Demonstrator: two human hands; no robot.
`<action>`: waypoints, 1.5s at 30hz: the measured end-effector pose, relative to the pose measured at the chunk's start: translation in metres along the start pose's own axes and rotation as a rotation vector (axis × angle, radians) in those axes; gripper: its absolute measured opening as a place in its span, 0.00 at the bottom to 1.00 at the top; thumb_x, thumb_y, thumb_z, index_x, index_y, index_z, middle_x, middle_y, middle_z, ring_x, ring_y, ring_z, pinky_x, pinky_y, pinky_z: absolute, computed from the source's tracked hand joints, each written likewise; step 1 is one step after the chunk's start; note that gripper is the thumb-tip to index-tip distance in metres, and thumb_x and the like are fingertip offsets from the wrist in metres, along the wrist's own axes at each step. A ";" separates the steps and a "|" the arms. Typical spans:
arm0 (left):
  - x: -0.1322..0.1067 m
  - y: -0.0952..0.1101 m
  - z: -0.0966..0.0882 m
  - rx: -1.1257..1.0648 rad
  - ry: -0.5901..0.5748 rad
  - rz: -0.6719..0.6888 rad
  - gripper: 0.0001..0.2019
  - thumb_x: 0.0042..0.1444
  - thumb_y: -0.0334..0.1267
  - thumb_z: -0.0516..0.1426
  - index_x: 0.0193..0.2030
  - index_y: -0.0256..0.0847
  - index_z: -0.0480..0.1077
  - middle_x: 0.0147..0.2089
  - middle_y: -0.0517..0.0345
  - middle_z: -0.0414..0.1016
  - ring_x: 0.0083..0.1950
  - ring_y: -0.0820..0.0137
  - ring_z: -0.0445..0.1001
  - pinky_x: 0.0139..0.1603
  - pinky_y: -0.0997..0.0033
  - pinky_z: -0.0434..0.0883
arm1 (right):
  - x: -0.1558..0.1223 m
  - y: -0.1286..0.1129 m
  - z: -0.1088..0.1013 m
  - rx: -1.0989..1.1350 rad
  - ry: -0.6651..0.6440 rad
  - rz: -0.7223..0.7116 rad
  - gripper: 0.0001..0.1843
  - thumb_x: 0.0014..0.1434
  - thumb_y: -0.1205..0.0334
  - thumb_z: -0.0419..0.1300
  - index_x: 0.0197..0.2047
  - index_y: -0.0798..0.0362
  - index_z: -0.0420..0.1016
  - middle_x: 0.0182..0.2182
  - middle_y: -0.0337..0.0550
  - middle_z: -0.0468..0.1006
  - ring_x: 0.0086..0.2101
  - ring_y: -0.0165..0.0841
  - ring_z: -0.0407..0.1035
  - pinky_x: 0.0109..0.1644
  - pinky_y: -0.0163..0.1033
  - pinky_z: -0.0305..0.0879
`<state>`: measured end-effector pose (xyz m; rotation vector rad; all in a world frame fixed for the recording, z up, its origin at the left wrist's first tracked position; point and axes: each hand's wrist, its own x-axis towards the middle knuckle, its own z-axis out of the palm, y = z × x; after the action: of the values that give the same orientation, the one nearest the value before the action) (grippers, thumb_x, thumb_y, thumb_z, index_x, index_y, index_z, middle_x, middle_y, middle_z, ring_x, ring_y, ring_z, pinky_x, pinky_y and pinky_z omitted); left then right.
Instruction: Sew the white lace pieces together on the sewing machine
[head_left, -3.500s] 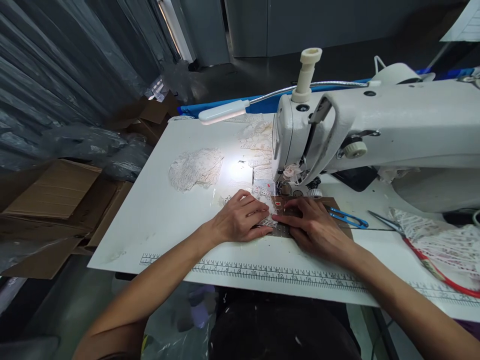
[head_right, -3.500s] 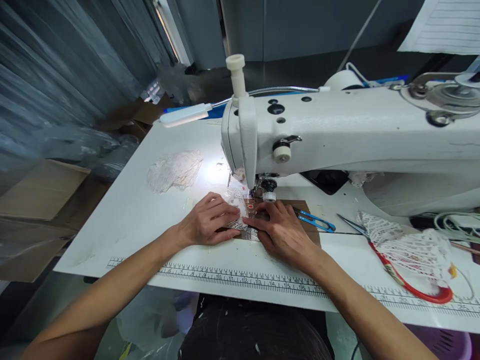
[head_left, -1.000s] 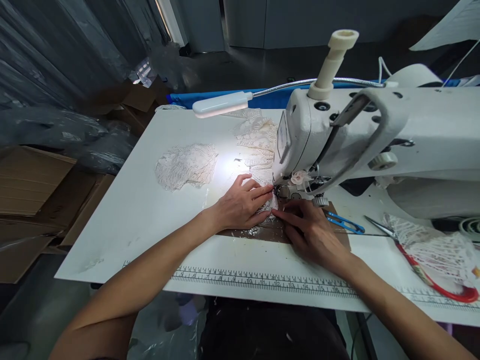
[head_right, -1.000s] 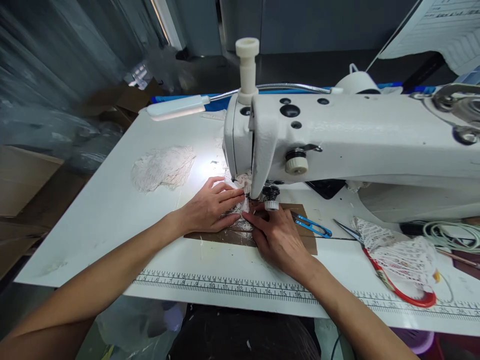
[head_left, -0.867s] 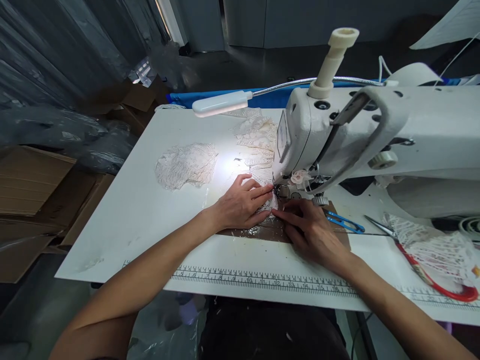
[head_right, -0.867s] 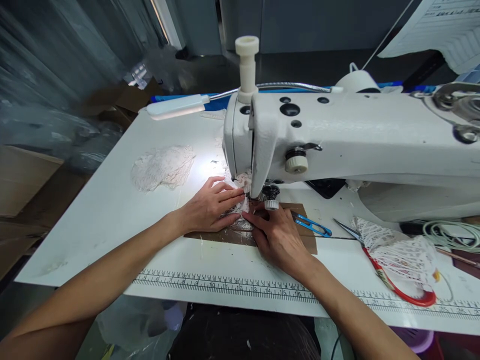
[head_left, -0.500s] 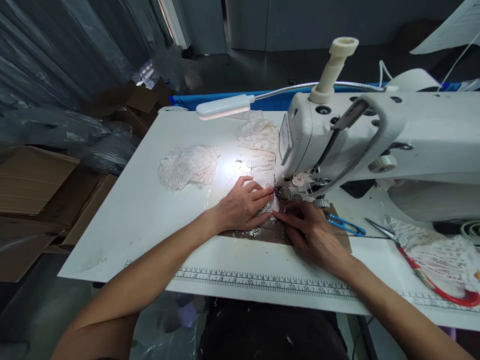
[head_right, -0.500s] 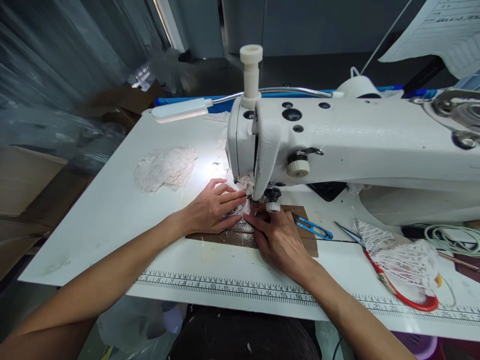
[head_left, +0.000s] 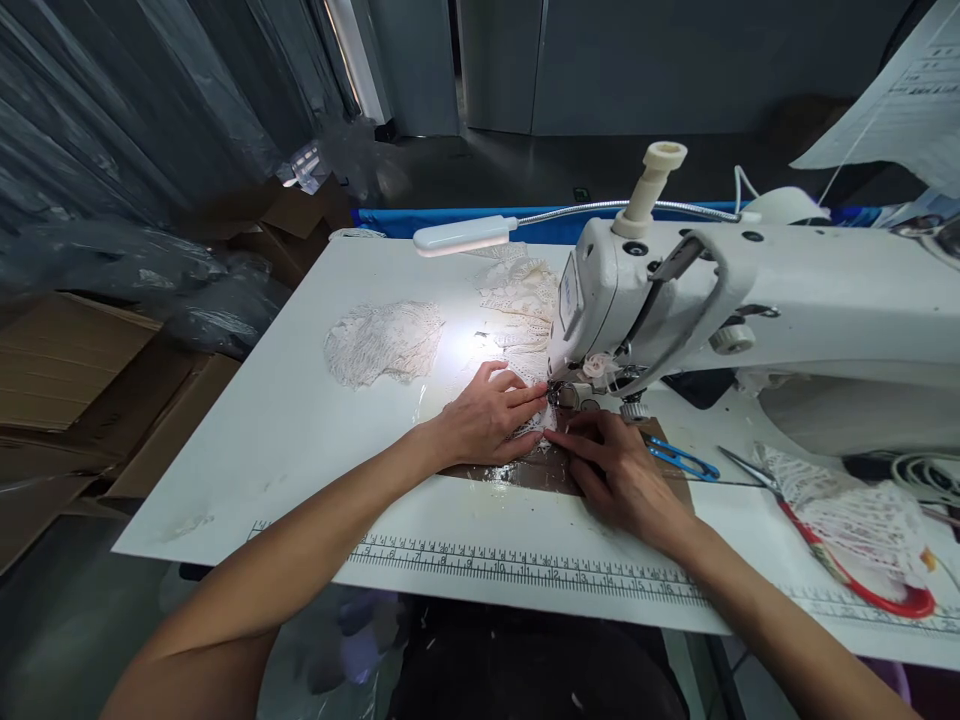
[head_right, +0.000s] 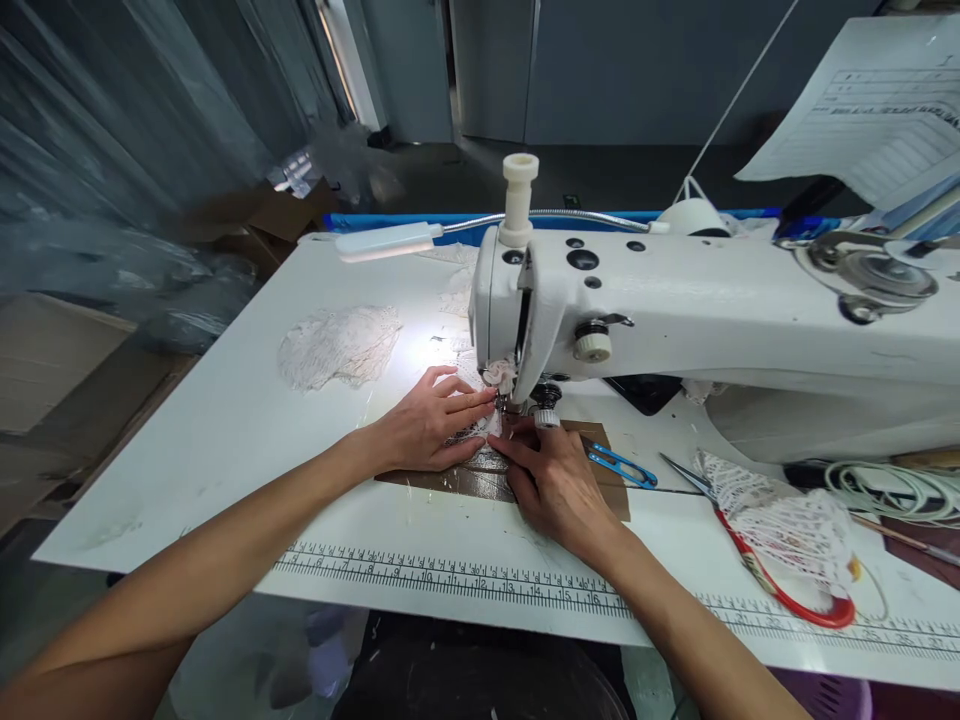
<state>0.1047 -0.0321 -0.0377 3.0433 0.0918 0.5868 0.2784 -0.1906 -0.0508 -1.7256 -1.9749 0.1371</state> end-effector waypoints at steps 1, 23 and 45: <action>0.000 0.000 0.000 0.003 -0.003 -0.002 0.16 0.65 0.44 0.50 0.54 0.40 0.69 0.59 0.51 0.71 0.50 0.61 0.70 0.60 0.46 0.60 | 0.000 0.000 0.000 -0.004 -0.003 -0.002 0.22 0.59 0.69 0.53 0.54 0.45 0.75 0.48 0.50 0.68 0.48 0.43 0.65 0.48 0.52 0.65; 0.002 0.007 -0.003 0.087 -0.066 0.011 0.15 0.65 0.41 0.49 0.52 0.36 0.69 0.57 0.47 0.70 0.50 0.60 0.70 0.60 0.46 0.63 | -0.001 0.006 0.005 0.044 -0.002 0.018 0.24 0.61 0.68 0.53 0.58 0.42 0.71 0.48 0.49 0.69 0.48 0.42 0.66 0.49 0.51 0.63; 0.012 0.005 -0.003 0.154 -0.147 -0.081 0.18 0.68 0.43 0.45 0.53 0.33 0.67 0.50 0.46 0.71 0.45 0.61 0.68 0.49 0.56 0.66 | 0.009 0.000 0.001 -0.105 -0.016 0.028 0.22 0.64 0.64 0.50 0.60 0.53 0.70 0.46 0.56 0.71 0.42 0.46 0.67 0.45 0.55 0.68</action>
<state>0.1151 -0.0365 -0.0299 3.2006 0.2661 0.3661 0.2772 -0.1818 -0.0493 -1.8235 -2.0025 0.0575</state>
